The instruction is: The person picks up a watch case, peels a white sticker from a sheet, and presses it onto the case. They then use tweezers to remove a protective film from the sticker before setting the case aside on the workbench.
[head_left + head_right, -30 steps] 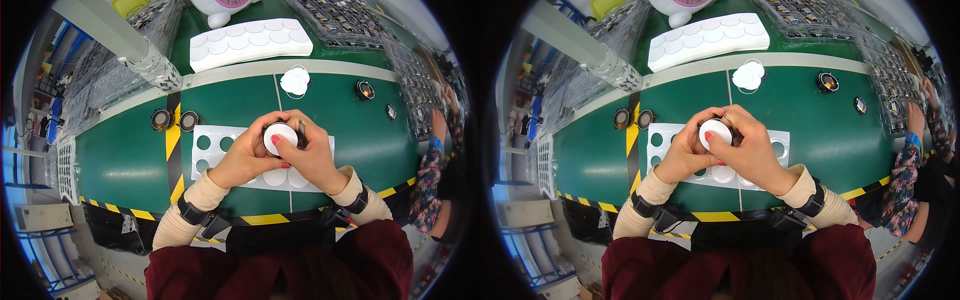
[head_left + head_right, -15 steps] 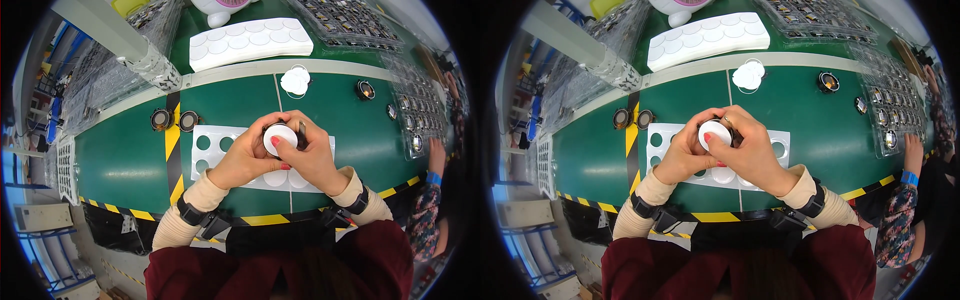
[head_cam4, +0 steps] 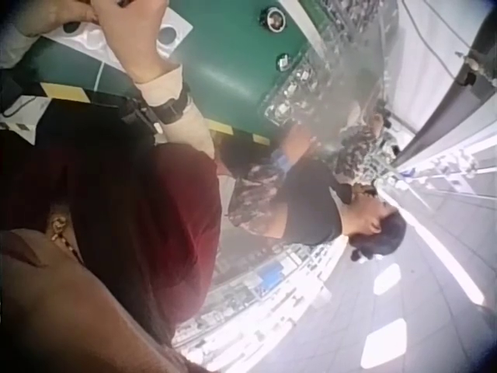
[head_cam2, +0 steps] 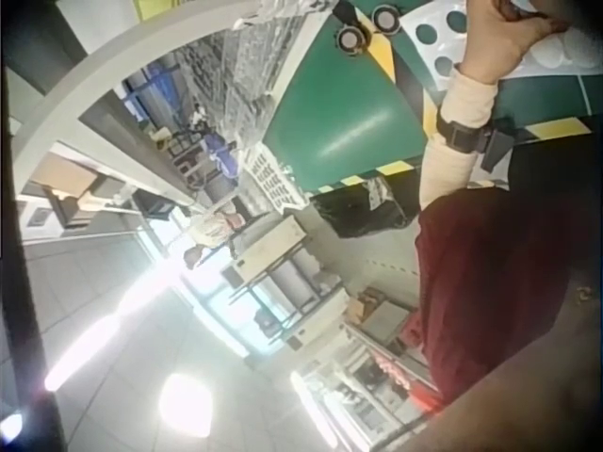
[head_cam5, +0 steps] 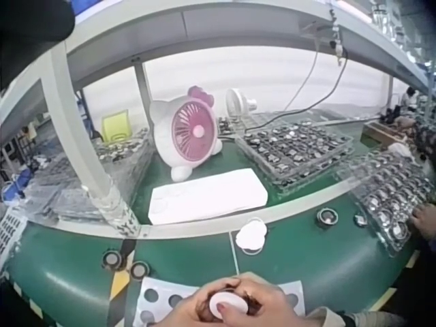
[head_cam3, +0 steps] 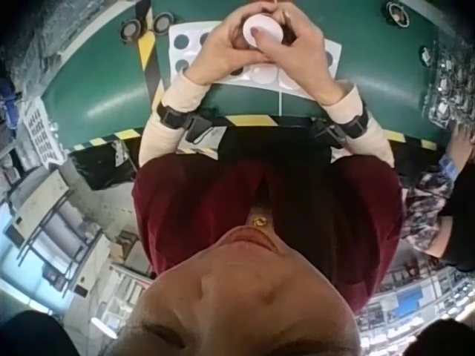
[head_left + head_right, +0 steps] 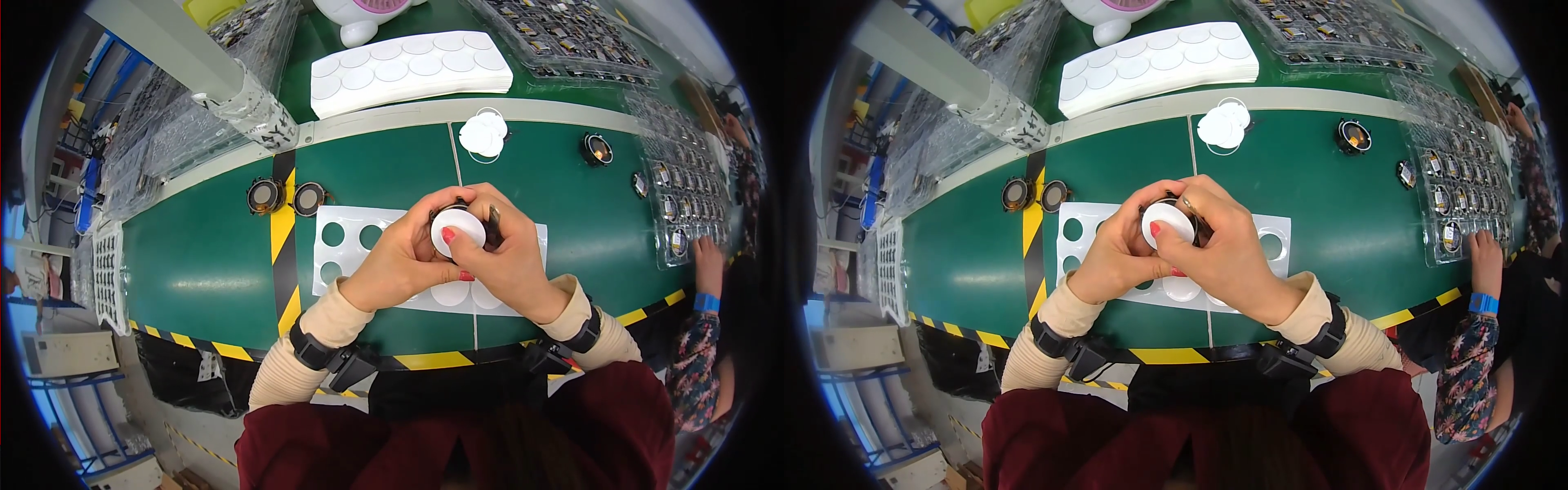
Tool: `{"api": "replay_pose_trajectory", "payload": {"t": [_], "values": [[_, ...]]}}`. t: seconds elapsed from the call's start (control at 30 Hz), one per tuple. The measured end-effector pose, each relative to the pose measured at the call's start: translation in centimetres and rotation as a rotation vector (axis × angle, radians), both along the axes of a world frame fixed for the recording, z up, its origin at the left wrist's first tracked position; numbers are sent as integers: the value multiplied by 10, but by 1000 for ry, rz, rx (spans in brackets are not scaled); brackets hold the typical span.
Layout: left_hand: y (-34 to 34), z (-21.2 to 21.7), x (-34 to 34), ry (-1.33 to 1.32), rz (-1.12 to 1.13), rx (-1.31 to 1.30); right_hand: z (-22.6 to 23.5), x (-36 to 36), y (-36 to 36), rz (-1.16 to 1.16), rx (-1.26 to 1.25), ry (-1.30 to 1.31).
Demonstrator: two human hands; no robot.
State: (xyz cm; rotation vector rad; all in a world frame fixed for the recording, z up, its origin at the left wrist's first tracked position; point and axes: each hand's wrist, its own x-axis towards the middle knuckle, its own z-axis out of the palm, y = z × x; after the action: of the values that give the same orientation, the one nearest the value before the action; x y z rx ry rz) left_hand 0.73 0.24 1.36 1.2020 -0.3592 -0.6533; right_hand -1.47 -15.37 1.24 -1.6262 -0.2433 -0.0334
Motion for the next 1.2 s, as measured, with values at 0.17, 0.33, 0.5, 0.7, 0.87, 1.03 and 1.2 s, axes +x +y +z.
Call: {"api": "replay_pose_trajectory", "payload": {"t": [0.17, 0.33, 0.5, 0.7, 0.87, 1.03, 1.2], "values": [[-1, -1, -1, -24, 18, 0, -4, -2, 2, -15, -39, -49], [-1, -6, -1, -51, 36, -33, -1, -6, 18, -130, 156, -105], [-4, 2, -2, -72, -38, -75, -3, -1, 13, -143, 295, 52], [-2, -4, 0, -36, -34, -89, -1, 5, 11, -110, 198, 106], [1, -4, 3, -37, -21, -25, 5, 11, 5, 14, -22, 71], [1, -5, 8, -94, 9, 5, 3, 13, 6, 84, 127, 95], [1, 0, 11, -96, 118, -94, 3, 15, 8, 9, 145, 92]]}}
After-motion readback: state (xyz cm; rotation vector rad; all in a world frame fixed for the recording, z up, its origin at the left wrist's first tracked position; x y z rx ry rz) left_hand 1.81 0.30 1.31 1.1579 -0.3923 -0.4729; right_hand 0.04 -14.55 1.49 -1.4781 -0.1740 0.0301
